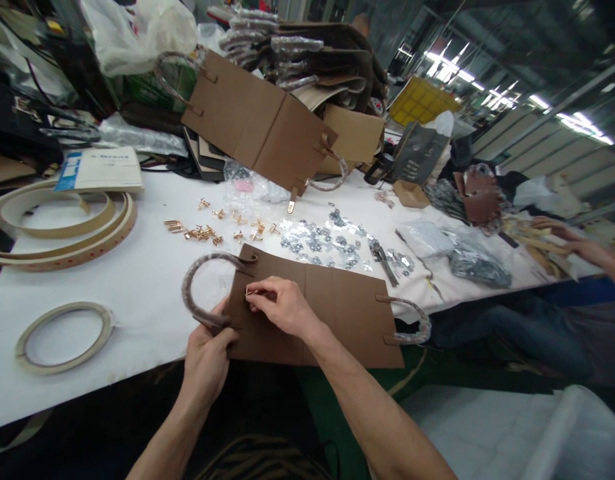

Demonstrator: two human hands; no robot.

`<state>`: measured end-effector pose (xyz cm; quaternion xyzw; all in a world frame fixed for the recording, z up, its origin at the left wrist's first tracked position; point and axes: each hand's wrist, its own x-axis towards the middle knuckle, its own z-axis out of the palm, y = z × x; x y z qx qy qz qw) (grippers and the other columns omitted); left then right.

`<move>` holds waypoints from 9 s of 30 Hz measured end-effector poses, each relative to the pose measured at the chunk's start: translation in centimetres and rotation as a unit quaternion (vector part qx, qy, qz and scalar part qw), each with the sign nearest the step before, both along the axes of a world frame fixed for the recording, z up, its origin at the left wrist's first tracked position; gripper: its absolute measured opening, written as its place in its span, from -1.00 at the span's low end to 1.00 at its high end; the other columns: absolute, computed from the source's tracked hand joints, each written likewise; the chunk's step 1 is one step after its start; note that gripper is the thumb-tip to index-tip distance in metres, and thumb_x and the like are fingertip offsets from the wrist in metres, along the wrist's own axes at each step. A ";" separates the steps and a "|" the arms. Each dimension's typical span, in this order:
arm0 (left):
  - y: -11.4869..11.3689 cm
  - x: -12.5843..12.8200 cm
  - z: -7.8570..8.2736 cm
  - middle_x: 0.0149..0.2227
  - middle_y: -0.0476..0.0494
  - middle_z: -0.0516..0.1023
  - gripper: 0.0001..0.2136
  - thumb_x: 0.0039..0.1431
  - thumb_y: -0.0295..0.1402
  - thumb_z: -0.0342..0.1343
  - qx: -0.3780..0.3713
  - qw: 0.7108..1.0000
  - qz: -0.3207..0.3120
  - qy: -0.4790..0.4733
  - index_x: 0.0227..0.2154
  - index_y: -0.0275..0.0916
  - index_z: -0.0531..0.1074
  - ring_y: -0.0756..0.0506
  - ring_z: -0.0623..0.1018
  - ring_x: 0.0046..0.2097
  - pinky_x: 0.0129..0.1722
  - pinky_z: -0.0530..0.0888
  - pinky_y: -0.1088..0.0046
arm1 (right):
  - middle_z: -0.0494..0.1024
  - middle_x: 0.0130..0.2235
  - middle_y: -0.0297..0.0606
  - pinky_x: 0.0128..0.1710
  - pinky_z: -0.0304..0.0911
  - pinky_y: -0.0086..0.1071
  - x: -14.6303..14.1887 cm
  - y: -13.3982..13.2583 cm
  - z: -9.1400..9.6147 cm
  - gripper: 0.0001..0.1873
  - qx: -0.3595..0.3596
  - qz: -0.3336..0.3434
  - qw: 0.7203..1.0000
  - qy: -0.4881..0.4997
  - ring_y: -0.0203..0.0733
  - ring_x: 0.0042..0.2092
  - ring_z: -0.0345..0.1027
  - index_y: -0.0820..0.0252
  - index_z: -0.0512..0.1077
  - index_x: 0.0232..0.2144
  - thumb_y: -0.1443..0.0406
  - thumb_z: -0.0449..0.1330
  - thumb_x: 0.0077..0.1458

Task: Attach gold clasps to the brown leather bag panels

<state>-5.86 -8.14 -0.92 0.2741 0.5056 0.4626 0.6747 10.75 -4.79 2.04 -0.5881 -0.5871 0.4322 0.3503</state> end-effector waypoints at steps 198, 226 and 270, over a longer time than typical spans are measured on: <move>20.5 1.1 2.9 -0.27 -0.32 0.69 -0.69 0.09 -0.11 0.18 0.203 0.747 -0.314 0.549 -0.31 -0.25 0.63 -0.25 0.61 -0.18 -0.20 0.43 0.32 | 0.69 0.00 -0.29 0.14 0.48 -0.11 3.5 7.7 -3.7 -0.64 0.153 0.051 0.984 -0.069 -0.06 0.01 0.60 -0.07 0.58 0.08 0.31 0.30 0.25; 19.2 0.9 2.3 -0.46 -0.11 0.59 -0.64 0.17 -0.04 0.07 0.099 0.810 -0.354 0.457 -0.46 -0.19 0.61 -0.14 0.53 -0.31 -0.32 0.32 0.42 | 0.56 -0.26 -0.18 -0.15 0.41 -0.24 2.3 6.3 -3.8 -0.79 0.233 0.013 0.969 -0.085 -0.12 -0.20 0.47 0.07 0.65 -0.11 0.32 0.21 0.31; 16.8 -0.1 2.5 -0.39 -0.18 0.68 -0.78 0.22 -0.37 0.09 0.205 0.769 -0.293 0.530 -0.45 -0.21 0.62 -0.12 0.62 -0.32 -0.30 0.41 0.45 | 0.52 -0.15 -0.10 -0.18 0.46 -0.27 0.1 5.3 -4.0 -0.66 0.268 0.065 0.926 -0.259 -0.09 -0.16 0.49 0.14 0.54 0.07 0.36 0.05 0.39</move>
